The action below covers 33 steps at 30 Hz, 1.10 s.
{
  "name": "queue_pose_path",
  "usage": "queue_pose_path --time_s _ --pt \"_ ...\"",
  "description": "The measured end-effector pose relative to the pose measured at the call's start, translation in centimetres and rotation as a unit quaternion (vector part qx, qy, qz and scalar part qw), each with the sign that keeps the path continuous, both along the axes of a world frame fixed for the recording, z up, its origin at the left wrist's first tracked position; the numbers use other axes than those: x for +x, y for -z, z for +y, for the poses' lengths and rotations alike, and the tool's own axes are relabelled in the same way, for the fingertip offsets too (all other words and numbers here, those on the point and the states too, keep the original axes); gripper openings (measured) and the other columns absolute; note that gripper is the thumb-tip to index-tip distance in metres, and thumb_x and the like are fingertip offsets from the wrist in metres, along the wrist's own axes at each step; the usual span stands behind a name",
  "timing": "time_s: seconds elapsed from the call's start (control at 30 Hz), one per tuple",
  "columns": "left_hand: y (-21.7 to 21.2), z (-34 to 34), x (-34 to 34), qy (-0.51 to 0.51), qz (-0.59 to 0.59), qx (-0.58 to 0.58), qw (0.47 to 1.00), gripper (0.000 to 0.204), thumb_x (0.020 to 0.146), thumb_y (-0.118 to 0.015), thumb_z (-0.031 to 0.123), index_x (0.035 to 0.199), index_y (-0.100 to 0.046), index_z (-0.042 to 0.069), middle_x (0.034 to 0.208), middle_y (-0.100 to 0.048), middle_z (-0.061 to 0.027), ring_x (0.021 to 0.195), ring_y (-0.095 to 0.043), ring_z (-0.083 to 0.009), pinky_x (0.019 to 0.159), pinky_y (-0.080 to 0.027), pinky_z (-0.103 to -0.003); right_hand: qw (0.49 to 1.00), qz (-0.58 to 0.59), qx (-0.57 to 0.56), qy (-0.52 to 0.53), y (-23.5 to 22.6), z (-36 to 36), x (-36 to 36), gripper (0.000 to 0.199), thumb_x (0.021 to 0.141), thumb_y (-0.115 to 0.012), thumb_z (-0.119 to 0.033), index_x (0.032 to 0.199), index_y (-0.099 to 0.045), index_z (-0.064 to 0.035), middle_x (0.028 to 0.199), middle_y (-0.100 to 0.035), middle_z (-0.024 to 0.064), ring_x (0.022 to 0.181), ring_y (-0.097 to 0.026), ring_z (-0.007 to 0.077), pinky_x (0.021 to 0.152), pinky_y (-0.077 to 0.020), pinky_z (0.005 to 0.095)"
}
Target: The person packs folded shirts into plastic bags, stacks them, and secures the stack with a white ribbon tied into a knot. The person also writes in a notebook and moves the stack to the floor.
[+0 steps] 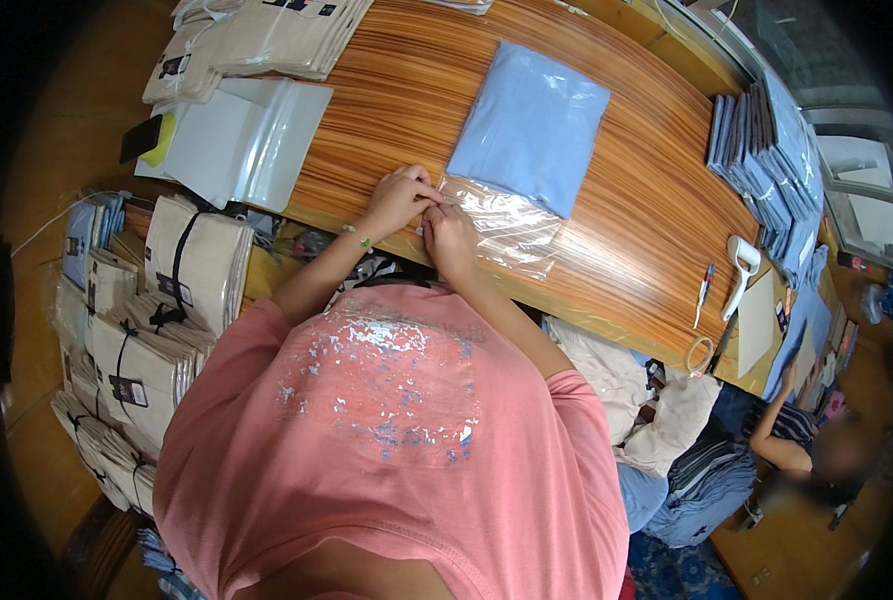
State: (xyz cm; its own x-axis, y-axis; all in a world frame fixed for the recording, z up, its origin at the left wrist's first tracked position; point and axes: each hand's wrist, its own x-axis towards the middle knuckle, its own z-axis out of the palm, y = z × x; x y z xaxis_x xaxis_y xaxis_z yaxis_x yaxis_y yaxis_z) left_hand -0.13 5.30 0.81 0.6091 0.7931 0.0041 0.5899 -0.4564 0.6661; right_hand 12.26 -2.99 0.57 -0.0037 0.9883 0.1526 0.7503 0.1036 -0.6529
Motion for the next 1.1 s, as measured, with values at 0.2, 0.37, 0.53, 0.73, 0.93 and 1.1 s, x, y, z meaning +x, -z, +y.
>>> queue_pose_path --time_s 0.2,0.37,0.53,0.73,0.93,1.1 --pt "-0.3 -0.2 0.1 0.013 -0.007 0.011 1.000 0.014 0.074 -0.066 0.015 0.082 -0.073 0.023 0.091 -0.055 0.0009 0.093 -0.050 -0.0208 0.083 -0.036 -0.035 0.999 0.018 0.016 -0.028 -2.2 -3.8 3.1 0.003 0.075 -0.059 -0.005 0.076 -0.057 -0.0047 0.078 -0.058 0.0126 0.076 -0.052 0.0315 0.067 -0.0376 0.0425" --pt "-0.5 -0.6 -0.7 0.018 0.012 -0.011 1.000 0.016 0.076 -0.063 0.014 0.085 -0.073 0.023 0.101 -0.054 0.0002 0.095 -0.048 -0.0216 0.087 -0.034 -0.036 0.979 -0.139 -0.091 0.118 1.4 -23.4 13.3 0.006 0.078 -0.056 -0.012 0.079 -0.054 -0.0056 0.077 -0.054 0.0141 0.077 -0.050 0.0334 0.070 -0.0365 0.0444" --pt "-1.5 0.4 -0.3 0.066 -0.083 0.020 0.994 0.021 0.079 -0.058 0.007 0.095 -0.069 0.012 0.123 -0.046 -0.0101 0.105 -0.046 -0.0278 0.094 -0.036 -0.039 0.875 -0.121 -0.466 0.045 9.9 -42.2 15.7 0.019 0.076 -0.055 -0.013 0.091 -0.062 -0.0027 0.091 -0.062 0.0155 0.091 -0.057 0.0316 0.079 -0.0420 0.0458" --pt "-0.4 4.4 -0.6 0.176 -0.052 0.217 0.959 0.020 0.078 -0.059 0.003 0.097 -0.064 0.007 0.119 -0.054 -0.0090 0.115 -0.048 -0.0278 0.097 -0.040 -0.041 0.965 0.031 -0.170 0.198 -4.8 -12.8 18.2 0.010 0.079 -0.057 -0.002 0.088 -0.059 0.0003 0.067 -0.058 0.0164 0.061 -0.056 0.0323 0.059 -0.0446 0.0423" --pt "-0.9 5.2 1.2 0.274 -0.049 0.217 0.936 0.016 0.078 -0.059 0.007 0.093 -0.060 0.002 0.121 -0.054 -0.0098 0.115 -0.049 -0.0284 0.096 -0.041 -0.040 0.946 -0.268 0.095 -0.153 -2.9 -3.6 22.1 0.015 0.077 -0.057 -0.010 0.092 -0.057 -0.0076 0.116 -0.054 0.0110 0.111 -0.049 0.0279 0.094 -0.0388 0.0423" --pt "-0.4 6.1 0.9 0.336 -0.019 0.253 0.907 0.015 0.079 -0.058 0.008 0.092 -0.056 -0.001 0.121 -0.054 -0.0113 0.114 -0.050 -0.0271 0.097 -0.041 -0.039 0.913 -0.310 0.126 -0.235 -1.7 -2.3 22.5 0.016 0.079 -0.053 -0.016 0.094 -0.056 -0.0109 0.119 -0.054 0.0093 0.116 -0.047 0.0241 0.097 -0.0373 0.0427"
